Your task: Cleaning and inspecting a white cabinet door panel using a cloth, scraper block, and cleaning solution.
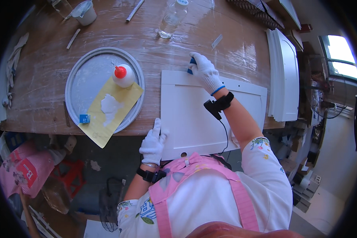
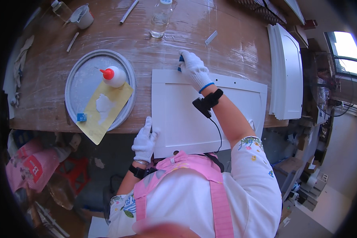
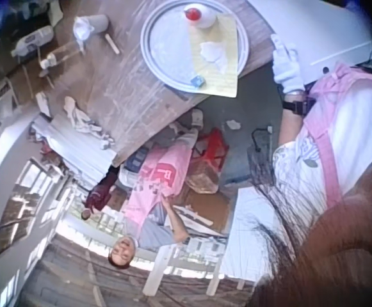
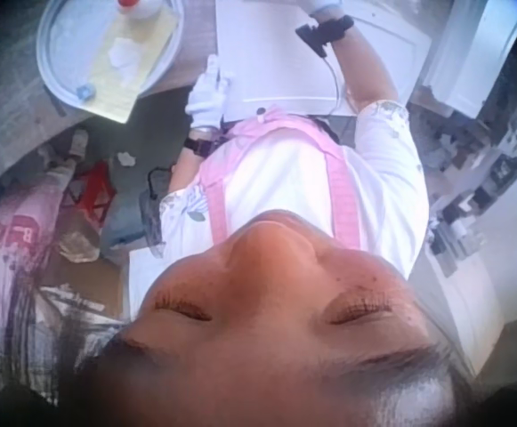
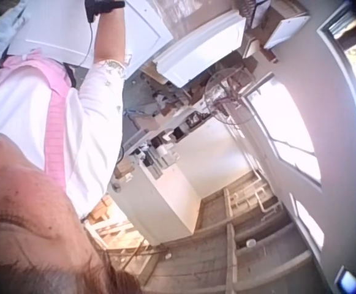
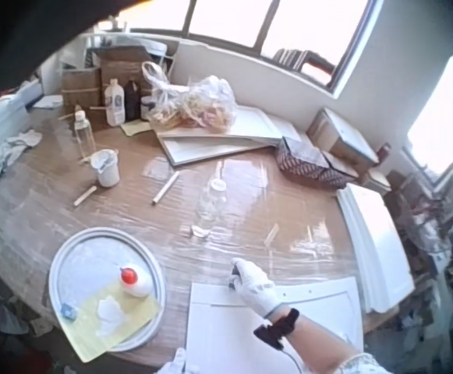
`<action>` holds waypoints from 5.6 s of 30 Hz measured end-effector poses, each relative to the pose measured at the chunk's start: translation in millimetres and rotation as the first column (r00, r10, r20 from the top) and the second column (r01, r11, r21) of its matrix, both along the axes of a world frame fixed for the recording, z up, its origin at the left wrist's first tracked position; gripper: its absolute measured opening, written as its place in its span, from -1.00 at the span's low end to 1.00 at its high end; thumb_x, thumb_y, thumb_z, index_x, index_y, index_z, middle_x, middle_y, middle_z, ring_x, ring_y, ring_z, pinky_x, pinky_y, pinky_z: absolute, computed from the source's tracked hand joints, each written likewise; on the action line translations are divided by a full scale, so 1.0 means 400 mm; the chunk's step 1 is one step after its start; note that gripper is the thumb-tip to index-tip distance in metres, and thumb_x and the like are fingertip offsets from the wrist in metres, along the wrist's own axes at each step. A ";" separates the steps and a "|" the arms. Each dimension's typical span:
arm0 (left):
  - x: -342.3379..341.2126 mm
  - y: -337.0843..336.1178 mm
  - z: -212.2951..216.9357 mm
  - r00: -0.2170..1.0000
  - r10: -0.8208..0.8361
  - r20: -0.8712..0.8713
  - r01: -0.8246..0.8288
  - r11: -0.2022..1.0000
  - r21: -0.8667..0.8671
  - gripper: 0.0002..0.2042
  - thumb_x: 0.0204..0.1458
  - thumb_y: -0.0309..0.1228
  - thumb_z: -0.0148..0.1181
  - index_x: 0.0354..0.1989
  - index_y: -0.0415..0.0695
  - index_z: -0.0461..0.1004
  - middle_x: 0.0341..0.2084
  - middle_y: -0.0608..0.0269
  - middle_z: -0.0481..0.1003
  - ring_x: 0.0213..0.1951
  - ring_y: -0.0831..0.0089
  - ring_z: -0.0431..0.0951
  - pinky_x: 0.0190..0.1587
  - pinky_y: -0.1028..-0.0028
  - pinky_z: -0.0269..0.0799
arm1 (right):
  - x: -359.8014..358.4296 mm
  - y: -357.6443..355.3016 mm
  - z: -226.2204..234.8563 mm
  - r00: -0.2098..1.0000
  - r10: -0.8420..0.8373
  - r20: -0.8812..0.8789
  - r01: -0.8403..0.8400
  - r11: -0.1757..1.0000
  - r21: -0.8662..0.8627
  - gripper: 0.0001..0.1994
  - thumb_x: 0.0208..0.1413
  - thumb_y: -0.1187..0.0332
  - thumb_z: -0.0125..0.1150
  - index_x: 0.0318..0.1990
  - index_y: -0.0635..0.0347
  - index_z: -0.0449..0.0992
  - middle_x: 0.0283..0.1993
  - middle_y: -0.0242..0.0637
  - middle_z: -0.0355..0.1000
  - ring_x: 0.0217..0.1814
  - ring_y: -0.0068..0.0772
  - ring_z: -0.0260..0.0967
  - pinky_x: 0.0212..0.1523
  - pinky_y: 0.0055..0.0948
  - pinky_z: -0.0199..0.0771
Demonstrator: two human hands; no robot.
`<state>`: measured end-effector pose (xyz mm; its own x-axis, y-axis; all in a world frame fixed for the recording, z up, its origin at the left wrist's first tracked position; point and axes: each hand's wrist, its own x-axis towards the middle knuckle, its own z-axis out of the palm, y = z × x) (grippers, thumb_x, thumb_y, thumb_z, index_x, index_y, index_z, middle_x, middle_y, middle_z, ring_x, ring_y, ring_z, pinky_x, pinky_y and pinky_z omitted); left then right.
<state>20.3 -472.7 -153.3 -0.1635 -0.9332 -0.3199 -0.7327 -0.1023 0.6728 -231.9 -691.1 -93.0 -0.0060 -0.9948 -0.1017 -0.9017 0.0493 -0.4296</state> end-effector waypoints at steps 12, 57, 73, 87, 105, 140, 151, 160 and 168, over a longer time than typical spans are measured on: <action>0.005 0.001 -0.009 1.000 -0.013 -0.004 0.013 1.000 -0.027 -0.36 0.19 0.00 0.06 0.43 0.10 0.13 -0.25 -0.01 0.52 -0.37 -0.06 0.57 -0.34 0.01 0.48 | 0.031 -0.007 0.032 0.998 -0.057 -0.016 0.058 0.995 0.081 -0.59 0.19 0.35 0.16 0.20 0.10 0.38 0.11 0.05 0.44 0.17 0.20 0.36 0.16 -0.06 0.39; 0.011 -0.010 -0.043 0.963 -0.027 -0.268 0.039 0.998 0.039 -0.41 0.24 -0.25 0.00 0.44 -0.06 0.08 0.02 -0.12 0.49 -0.08 -0.02 0.55 0.00 0.22 0.44 | 0.063 0.018 0.029 0.880 0.047 0.473 0.038 0.985 -0.169 -0.52 0.23 0.45 0.08 0.32 0.21 0.30 -0.07 -0.15 0.47 -0.21 -0.37 0.42 -0.14 -0.39 0.47; 0.003 -0.016 -0.015 0.973 0.009 -0.231 0.026 0.989 0.147 -0.45 0.25 -0.33 0.00 0.41 -0.12 0.11 0.22 0.03 0.38 0.15 0.07 0.45 0.23 0.35 0.33 | 0.075 0.069 0.073 0.693 -0.054 0.719 0.045 0.998 0.032 -0.54 0.27 0.39 0.09 0.33 0.07 0.32 -0.11 -0.31 0.36 -0.32 -0.59 0.37 -0.41 -0.59 0.48; -0.001 0.002 -0.037 0.939 0.018 -0.344 -0.010 1.000 0.023 -0.42 0.24 -0.31 0.05 0.43 -0.10 0.10 0.20 -0.02 0.40 0.10 0.04 0.49 0.17 0.32 0.36 | -0.001 0.090 0.029 0.616 -0.171 0.769 0.172 0.982 0.080 -0.50 0.26 0.40 0.06 0.36 0.09 0.27 -0.10 -0.28 0.36 -0.43 -0.61 0.34 -0.48 -0.59 0.45; 0.015 0.006 -0.070 0.981 -0.100 -0.168 0.076 0.986 -0.145 -0.46 0.27 -0.19 -0.02 0.39 -0.11 0.19 0.26 -0.03 0.34 0.17 0.09 0.43 0.22 0.30 0.33 | 0.028 0.084 0.146 0.548 -0.081 0.833 0.079 0.996 0.045 -0.45 0.29 0.28 0.19 0.35 0.28 0.21 -0.21 -0.42 0.41 -0.22 -0.62 0.39 -0.19 -0.58 0.45; 0.015 -0.012 0.003 0.982 0.046 -0.183 -0.053 0.998 -0.033 -0.40 0.21 -0.08 0.12 0.39 -0.01 0.21 -0.04 -0.06 0.53 -0.07 -0.01 0.56 -0.06 0.19 0.48 | -0.014 0.002 0.011 0.993 -0.097 0.063 0.089 0.989 0.119 -0.57 0.25 0.30 0.12 0.27 0.01 0.33 0.07 -0.02 0.50 0.14 0.08 0.44 0.17 -0.15 0.39; 0.014 -0.027 0.027 0.983 0.062 -0.172 -0.031 0.984 0.177 -0.39 0.18 -0.17 0.21 0.37 -0.12 0.23 0.08 -0.02 0.51 -0.19 0.26 0.58 0.00 0.38 0.45 | 0.064 -0.025 0.003 0.996 0.020 0.088 -0.025 0.998 0.063 -0.57 0.23 0.35 0.12 0.25 0.03 0.35 0.05 0.01 0.50 0.12 0.11 0.44 0.15 -0.16 0.41; 0.012 -0.026 0.028 0.980 0.052 -0.192 -0.020 0.986 0.167 -0.40 0.18 -0.21 0.22 0.37 -0.09 0.23 0.02 -0.06 0.53 -0.05 0.17 0.61 0.02 0.34 0.46 | 0.153 -0.040 0.005 0.997 0.010 0.070 -0.013 0.999 0.041 -0.58 0.22 0.32 0.12 0.24 0.03 0.36 0.07 0.02 0.49 0.12 0.14 0.43 0.13 -0.10 0.42; 0.011 -0.025 0.028 0.976 0.050 -0.211 -0.019 0.989 0.147 -0.40 0.18 -0.23 0.21 0.36 -0.16 0.23 0.24 -0.03 0.38 0.20 0.15 0.46 0.20 0.35 0.36 | 0.029 0.003 0.004 0.996 0.083 0.045 -0.083 0.997 0.000 -0.59 0.21 0.34 0.15 0.23 0.01 0.39 0.07 0.03 0.48 0.13 0.12 0.43 0.16 -0.12 0.42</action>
<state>24.7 -482.8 -142.0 -0.2110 -0.8865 -0.4119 -0.5678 -0.2318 0.7899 -220.3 -690.1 -91.6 0.0810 -0.9915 -0.1017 -0.8827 -0.0240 -0.4693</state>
